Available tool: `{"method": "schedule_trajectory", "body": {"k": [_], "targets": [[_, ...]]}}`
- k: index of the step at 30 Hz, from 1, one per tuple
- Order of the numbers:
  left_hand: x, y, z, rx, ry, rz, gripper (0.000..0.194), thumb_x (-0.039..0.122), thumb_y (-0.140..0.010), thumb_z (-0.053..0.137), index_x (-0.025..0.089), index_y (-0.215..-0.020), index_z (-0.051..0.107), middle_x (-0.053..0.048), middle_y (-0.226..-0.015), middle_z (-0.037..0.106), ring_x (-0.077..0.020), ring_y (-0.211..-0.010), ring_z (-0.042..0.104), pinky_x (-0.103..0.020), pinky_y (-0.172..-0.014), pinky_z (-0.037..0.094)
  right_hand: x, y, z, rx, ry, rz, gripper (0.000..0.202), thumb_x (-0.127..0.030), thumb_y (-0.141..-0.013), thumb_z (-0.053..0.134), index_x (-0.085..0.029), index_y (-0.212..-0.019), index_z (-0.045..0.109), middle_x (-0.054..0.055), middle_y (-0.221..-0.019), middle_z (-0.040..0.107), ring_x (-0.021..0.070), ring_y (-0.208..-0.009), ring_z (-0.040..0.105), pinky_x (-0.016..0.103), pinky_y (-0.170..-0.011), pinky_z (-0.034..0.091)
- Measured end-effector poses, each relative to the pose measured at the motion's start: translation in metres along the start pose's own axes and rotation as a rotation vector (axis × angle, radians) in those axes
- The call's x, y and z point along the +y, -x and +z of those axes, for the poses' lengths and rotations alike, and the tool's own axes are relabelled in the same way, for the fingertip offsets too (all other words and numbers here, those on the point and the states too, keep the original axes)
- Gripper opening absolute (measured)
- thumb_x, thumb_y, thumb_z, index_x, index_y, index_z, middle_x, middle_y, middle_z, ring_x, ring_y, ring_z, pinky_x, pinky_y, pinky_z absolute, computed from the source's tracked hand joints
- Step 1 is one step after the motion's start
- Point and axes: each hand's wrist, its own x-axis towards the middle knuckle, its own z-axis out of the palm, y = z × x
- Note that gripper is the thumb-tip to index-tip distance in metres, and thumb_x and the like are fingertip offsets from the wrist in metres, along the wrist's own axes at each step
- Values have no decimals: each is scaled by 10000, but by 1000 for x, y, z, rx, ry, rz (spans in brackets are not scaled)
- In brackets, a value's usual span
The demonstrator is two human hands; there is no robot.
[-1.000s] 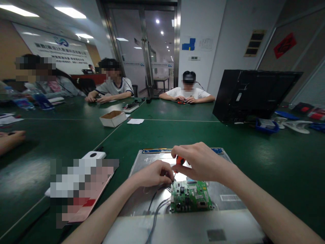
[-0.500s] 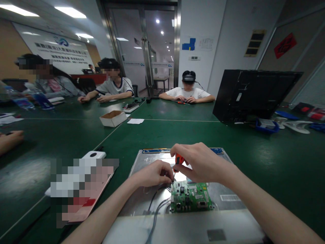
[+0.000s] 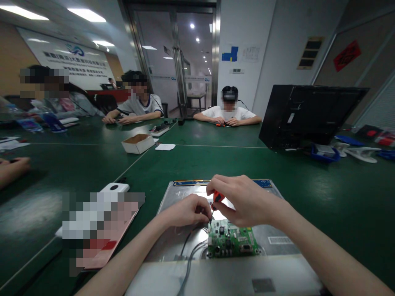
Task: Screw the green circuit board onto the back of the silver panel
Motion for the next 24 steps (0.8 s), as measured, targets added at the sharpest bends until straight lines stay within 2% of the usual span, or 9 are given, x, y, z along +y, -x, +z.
{"method": "schedule_trajectory", "body": {"k": [4,9,13,15,19,24], "targets": [[-1,0,0,5,7,-7,81,95,-672,643,162,-696,684,40,-633,603,-123,-612,535,-210,-587,404,1,-2,2,16,51,39,163,-200,-886,552,-177,-1046,527,12,-916,649,111,-641,525,254,-536,267],[-2,1,0,20,21,13,65,100,-678,638,159,-686,665,35,-650,610,-125,-625,549,-207,-592,418,2,-4,2,-8,183,62,140,-320,-901,574,-182,-915,560,1,-771,638,130,-602,519,270,-511,217],[-2,1,1,31,2,18,72,102,-677,636,161,-699,671,39,-632,607,-122,-606,532,-206,-574,398,2,-2,1,-1,131,42,121,-248,-868,559,-172,-959,538,31,-903,635,132,-652,516,271,-520,245],[-2,1,1,26,-3,9,71,105,-679,639,161,-705,675,36,-637,617,-127,-616,538,-208,-577,397,1,0,0,-6,75,18,172,-190,-831,544,-168,-1001,524,41,-975,622,121,-654,499,267,-527,262],[-2,0,1,-4,-12,1,99,100,-692,635,166,-740,691,40,-634,611,-131,-622,545,-214,-595,408,0,2,-1,-32,4,5,227,-137,-797,521,-170,-1022,516,29,-952,629,120,-659,498,259,-548,284],[-2,0,0,2,-17,-5,97,87,-697,622,163,-714,680,34,-653,619,-133,-642,556,-222,-632,426,-1,0,-1,-14,32,47,200,-169,-839,545,-174,-1037,516,21,-910,656,121,-638,516,253,-539,271]]}}
